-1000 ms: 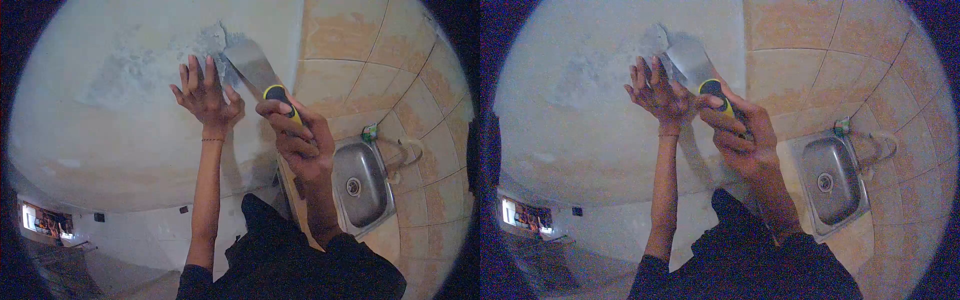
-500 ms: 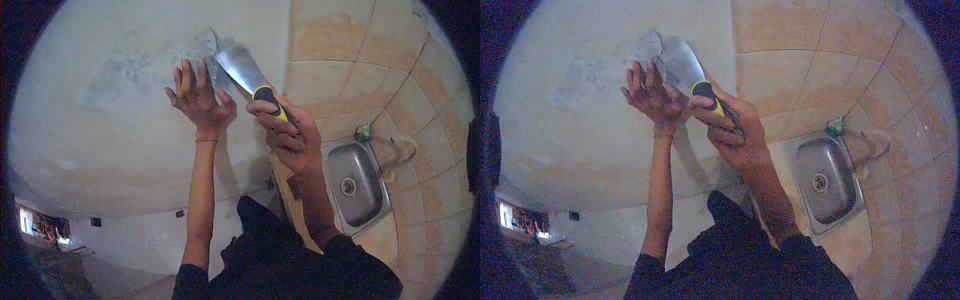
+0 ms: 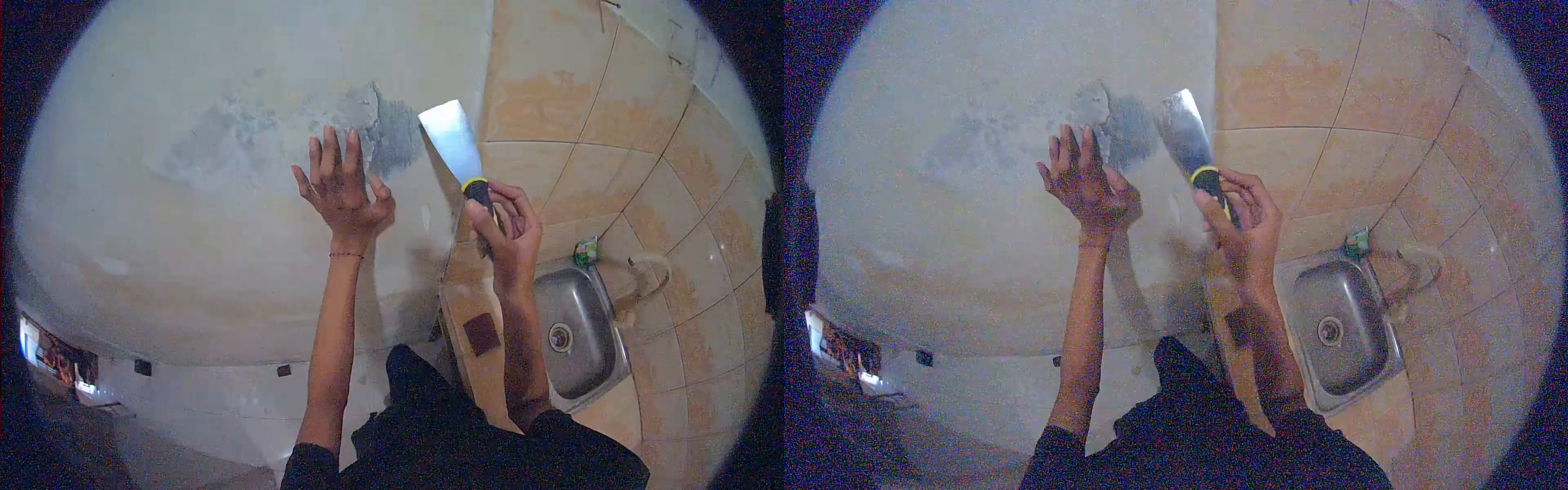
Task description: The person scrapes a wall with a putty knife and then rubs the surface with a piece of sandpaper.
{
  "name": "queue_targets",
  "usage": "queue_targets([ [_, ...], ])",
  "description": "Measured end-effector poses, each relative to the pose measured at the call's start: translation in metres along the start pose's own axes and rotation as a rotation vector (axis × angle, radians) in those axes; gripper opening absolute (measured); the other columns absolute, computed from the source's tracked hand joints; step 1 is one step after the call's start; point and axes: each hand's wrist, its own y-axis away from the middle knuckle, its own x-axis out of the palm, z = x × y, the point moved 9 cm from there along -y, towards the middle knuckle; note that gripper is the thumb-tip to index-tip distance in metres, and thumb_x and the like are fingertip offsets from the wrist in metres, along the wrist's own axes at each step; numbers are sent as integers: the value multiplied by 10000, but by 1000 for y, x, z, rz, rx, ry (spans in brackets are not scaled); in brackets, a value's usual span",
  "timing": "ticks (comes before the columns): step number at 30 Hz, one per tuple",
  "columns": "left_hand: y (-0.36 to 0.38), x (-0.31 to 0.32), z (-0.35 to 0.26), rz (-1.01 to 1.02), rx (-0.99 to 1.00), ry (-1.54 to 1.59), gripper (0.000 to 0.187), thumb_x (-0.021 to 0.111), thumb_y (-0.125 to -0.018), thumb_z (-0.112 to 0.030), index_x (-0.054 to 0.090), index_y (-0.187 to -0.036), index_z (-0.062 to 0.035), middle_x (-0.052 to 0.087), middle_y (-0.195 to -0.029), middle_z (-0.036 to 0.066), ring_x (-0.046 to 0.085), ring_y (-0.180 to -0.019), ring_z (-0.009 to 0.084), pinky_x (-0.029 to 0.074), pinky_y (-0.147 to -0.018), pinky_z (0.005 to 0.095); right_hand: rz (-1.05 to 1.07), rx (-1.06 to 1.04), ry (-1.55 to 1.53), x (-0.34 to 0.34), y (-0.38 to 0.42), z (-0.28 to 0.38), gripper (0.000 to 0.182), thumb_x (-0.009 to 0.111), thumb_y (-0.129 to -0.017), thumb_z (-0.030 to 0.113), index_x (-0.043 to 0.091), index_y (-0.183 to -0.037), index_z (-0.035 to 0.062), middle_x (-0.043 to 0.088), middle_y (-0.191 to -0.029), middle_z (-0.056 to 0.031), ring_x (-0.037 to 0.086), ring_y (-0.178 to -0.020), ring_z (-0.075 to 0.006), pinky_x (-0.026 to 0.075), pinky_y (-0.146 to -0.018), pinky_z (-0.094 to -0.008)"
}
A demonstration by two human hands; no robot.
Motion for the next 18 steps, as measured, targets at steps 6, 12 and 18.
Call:
queue_targets([
  [6, -2, -3, -1, 6, 1, -14, 654, 476, -792, -284, 480, -1432, -152, 414, -1506, 112, 325, -1425, 305, 45, -1198, 526, -76, -64, 89, -1, -13, 3, 409, 762, -849, 162, 630, -1197, -7, 687, -1038, -78, 646, -853, -130, 521, -705, -249],
  [12, -3, -6, -3, 4, -7, -5, 622, 459, -819, -296, 490, -1423, -148, 417, -1505, 112, 326, -1424, 301, 49, -1197, 519, 138, 75, -44, 23, -8, -6, 447, 634, -943, 210, 532, -1320, -8, 668, -913, -100, 589, -619, -100, 477, -495, -227],
  [18, 0, -3, -1, -23, -5, 14, 626, 466, -814, -299, 495, -1420, -148, 421, -1503, 115, 328, -1425, 296, 49, -1198, 511, 519, 312, -245, 59, 5, -10, 679, 606, -949, 251, 266, -1526, 142, 647, -819, -103, 562, -497, -133, 435, -387, -252],
])
